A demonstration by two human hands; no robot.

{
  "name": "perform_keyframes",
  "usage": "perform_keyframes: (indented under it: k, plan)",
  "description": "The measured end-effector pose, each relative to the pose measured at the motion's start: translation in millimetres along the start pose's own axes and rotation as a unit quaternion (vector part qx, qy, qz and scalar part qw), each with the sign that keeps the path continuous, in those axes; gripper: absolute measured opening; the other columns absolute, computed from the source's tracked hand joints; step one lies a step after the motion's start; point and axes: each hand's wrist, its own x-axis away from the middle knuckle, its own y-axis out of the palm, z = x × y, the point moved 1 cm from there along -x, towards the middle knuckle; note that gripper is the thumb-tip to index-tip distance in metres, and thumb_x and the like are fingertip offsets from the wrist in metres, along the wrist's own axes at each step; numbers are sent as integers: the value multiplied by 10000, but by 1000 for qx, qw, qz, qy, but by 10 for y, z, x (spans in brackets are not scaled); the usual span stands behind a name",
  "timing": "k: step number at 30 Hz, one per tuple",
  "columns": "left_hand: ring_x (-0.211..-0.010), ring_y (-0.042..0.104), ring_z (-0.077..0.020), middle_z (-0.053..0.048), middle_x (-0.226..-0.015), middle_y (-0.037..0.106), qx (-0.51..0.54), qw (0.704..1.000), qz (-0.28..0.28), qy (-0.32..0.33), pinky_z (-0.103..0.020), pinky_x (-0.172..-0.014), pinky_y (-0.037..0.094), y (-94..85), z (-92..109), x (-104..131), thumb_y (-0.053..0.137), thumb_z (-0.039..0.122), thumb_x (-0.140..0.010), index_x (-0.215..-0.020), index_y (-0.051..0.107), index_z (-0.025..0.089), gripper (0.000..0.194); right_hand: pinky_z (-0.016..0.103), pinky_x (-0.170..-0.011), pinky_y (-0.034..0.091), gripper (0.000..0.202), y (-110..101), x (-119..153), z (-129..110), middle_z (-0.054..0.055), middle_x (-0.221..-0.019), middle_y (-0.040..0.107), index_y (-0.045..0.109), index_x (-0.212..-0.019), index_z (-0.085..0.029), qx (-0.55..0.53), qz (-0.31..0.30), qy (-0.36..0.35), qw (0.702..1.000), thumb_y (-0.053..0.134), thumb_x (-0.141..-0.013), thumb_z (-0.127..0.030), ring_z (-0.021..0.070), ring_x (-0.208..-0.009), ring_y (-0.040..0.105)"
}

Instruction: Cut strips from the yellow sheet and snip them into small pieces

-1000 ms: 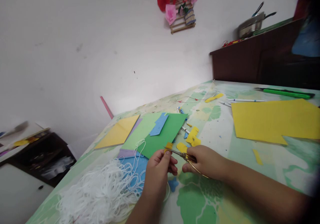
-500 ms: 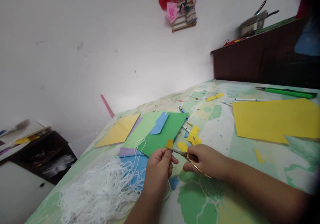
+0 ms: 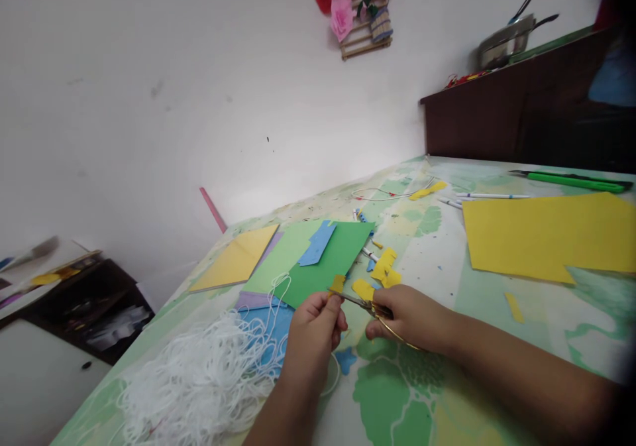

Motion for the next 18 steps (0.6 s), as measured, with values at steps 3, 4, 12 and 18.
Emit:
perform_keyframes:
  k: [3,4,12,18]
  plan:
    - [-293,270,-18,71,-372,422,7,1000,-6,6,-160,-326,144,-4,-8,-8,560,298,-651,-549,469,150,201,186,-433,221,387,-4,2,-3,-36,-524,441,477,-588,-167,5,2,-3,1000,540,-637,-546,89,-492,386]
    - [-296,273,-19,71,-371,421,8,1000,-8,6,-160,-327,147,-8,-14,-13,559,300,-652,-558,472,149,197,186,-434,222,385,-5,3,-5,-36,-522,442,479,-587,-166,5,5,-4,1000,543,-635,-543,90,-491,386]
    - [-305,292,-32,77,-375,419,12,1000,-18,2,-167,-331,172,-29,-66,-42,551,350,-650,-620,499,159,201,186,-435,230,392,8,-13,-2,-35,-520,447,477,-586,-167,7,7,-4,1000,544,-628,-551,93,-494,394]
    - [-315,297,-33,67,-396,438,2,1000,-22,2,-168,-341,175,-6,-63,-27,514,356,-671,-633,496,152,208,186,-431,223,393,-5,-5,-6,-40,-518,426,452,-572,-169,4,11,-6,1000,542,-630,-547,87,-485,374]
